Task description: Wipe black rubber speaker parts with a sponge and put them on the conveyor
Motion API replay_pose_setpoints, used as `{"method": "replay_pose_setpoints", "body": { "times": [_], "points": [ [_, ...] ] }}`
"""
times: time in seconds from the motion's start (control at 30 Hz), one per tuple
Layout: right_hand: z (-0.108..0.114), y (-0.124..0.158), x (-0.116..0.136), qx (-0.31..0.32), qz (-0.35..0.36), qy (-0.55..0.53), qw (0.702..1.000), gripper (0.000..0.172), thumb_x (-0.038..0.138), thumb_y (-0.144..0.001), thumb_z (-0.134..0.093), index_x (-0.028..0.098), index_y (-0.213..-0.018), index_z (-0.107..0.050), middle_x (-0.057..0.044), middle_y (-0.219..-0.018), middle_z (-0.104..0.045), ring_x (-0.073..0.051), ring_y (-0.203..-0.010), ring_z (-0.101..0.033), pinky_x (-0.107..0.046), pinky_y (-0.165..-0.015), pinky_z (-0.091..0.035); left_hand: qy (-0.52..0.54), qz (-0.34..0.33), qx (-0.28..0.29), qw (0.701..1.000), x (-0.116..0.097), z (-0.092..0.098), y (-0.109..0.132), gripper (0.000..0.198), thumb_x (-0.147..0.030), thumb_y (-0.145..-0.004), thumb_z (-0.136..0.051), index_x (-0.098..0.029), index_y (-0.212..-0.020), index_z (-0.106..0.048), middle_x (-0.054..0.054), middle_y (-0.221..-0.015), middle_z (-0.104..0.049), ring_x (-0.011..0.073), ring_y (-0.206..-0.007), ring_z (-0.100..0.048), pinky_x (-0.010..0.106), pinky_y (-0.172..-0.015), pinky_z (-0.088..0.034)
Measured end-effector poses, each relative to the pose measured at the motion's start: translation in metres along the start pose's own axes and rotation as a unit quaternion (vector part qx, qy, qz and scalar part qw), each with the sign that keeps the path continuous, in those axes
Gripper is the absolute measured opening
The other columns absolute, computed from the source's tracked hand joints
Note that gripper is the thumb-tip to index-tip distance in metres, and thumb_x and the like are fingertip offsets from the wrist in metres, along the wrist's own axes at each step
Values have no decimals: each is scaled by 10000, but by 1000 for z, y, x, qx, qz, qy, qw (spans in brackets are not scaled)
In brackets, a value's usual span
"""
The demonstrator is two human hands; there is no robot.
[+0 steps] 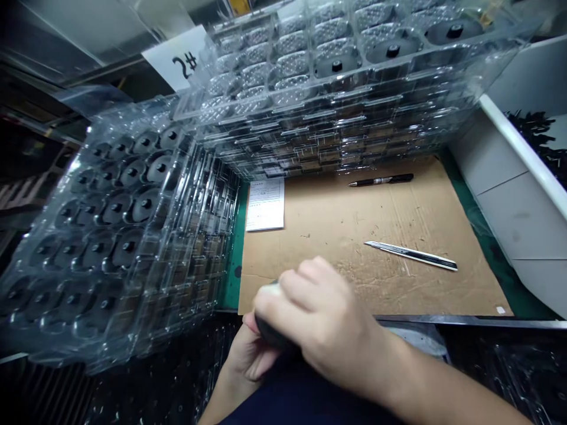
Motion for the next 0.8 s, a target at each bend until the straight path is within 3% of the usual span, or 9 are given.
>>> {"method": "replay_pose_setpoints", "body": {
  "times": [0.1, 0.23, 0.3, 0.37, 0.5, 0.57, 0.7, 0.8],
  "points": [
    [5, 2, -6, 11, 26, -37, 999, 274, 109, -890, -396, 188, -986, -639, -40, -796, -605, -134, -719, -485, -273, -677, -397, 27, -2, 40, 999, 4, 1, -1, 485, -308, -614, -799, -184, -1060, -655, 30, -918, -676, 167, -888, -628, 239, -850, -470],
    [8, 18, -55, 2, -164, -15, 986, 277, 157, -901, -414, 217, -1089, -608, -40, -907, -620, -130, -813, -567, -247, -720, -443, 56, 3, 97, 994, 3, 4, 0, 567, -400, -625, -768, -225, -1139, -603, 92, -1185, -623, 263, -992, -629, 341, -856, -489],
    [-3, 37, -76, 40, -246, -14, 968, 267, 226, -912, -419, 239, -1106, -603, -38, -908, -625, -139, -806, -585, -264, -721, -458, 64, 0, 113, 992, 2, 4, 0, 572, -384, -646, -757, -231, -1169, -583, 112, -1228, -602, 295, -1024, -620, 352, -845, -493],
    [-21, 58, -85, 84, -280, -36, 956, 272, 255, -913, -416, 240, -1110, -602, -47, -943, -637, -158, -843, -600, -295, -751, -471, 69, -9, 117, 991, 1, 4, 1, 566, -380, -655, -751, -219, -1171, -583, 112, -1198, -621, 298, -1023, -621, 342, -835, -498],
    [-59, 92, -80, 137, -275, -86, 948, 215, 232, -886, -457, 225, -989, -646, -27, -869, -665, -151, -796, -624, -274, -704, -499, 72, -8, 114, 991, 2, 3, 1, 591, -395, -635, -757, -217, -1172, -585, 98, -1168, -640, 298, -1024, -622, 342, -849, -495],
    [-65, 98, -78, 143, -271, -98, 947, 190, 224, -875, -475, 226, -940, -654, -9, -822, -667, -137, -750, -626, -255, -673, -500, 69, -4, 116, 991, 3, 2, 2, 585, -394, -634, -759, -221, -1166, -590, 91, -1170, -640, 294, -1017, -626, 341, -850, -495],
    [-38, 85, -77, 95, -288, -79, 950, 229, 263, -900, -447, 234, -1050, -618, -33, -1002, -657, -158, -906, -614, -288, -776, -484, 58, -6, 125, 990, 3, 0, 3, 573, -390, -648, -752, -224, -1170, -587, 88, -1158, -644, 295, -1022, -622, 339, -843, -497],
    [0, 62, -58, -35, -275, -22, 961, 266, 245, -887, -487, 269, -1134, -582, -25, -1062, -640, -154, -907, -596, -262, -710, -458, 56, 1, 133, 990, 5, 0, 3, 598, -411, -654, -743, -229, -1197, -570, 86, -1195, -621, 295, -1048, -607, 348, -874, -482]
  ]
}}
Point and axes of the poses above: each hand's wrist, its own y-axis away from the middle knuckle, its own z-axis out of the back of the hand, x = y × z, the point moved 3 cm from there along -y, towards the middle knuckle
